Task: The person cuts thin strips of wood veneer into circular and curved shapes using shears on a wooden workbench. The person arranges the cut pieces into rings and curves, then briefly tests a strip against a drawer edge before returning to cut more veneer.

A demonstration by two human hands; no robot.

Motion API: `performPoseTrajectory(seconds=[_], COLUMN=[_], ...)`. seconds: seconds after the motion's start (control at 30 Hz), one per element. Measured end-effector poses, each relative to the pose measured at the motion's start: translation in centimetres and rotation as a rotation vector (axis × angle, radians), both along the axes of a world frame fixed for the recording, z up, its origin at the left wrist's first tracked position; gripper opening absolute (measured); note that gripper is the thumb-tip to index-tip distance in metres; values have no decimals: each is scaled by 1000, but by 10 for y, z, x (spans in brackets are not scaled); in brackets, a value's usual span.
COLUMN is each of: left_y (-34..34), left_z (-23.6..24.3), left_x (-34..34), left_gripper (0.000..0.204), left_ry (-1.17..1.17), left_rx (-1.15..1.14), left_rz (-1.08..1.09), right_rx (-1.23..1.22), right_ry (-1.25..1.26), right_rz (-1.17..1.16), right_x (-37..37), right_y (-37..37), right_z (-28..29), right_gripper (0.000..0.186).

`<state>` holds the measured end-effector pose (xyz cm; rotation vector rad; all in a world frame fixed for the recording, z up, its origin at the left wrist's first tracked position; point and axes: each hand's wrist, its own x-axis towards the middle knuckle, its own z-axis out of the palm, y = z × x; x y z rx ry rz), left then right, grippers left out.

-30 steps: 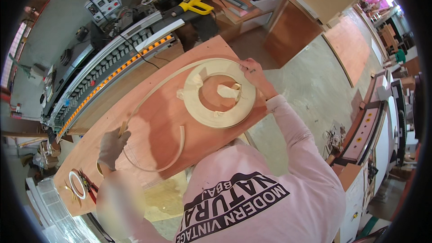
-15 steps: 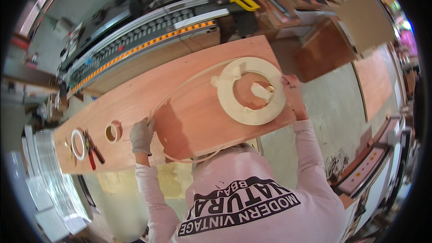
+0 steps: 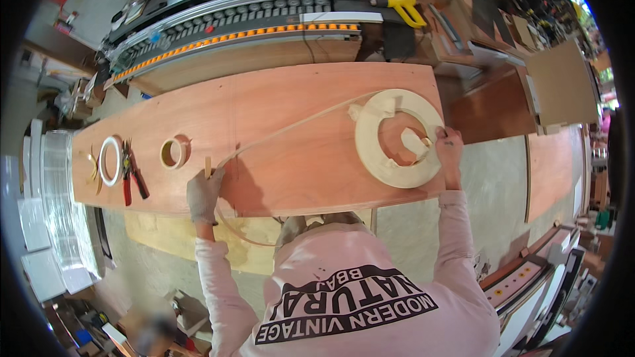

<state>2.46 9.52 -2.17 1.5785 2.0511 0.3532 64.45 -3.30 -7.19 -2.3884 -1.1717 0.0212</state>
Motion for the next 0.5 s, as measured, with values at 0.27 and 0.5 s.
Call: performPoseTrajectory(seconds=[0.27, 0.5], left_y=[17, 9], left_z=[-7, -3], left_x=[-2, -18], left_gripper=[47, 49], left_ry=[-104, -121], left_rx=[84, 24], left_rz=[79, 27], right_rx=[35, 157], right_ry=[44, -10], right_rz=[-5, 15], right_x=[8, -44], right_y=[-25, -40], right_z=[-14, -9], right_gripper=[28, 39])
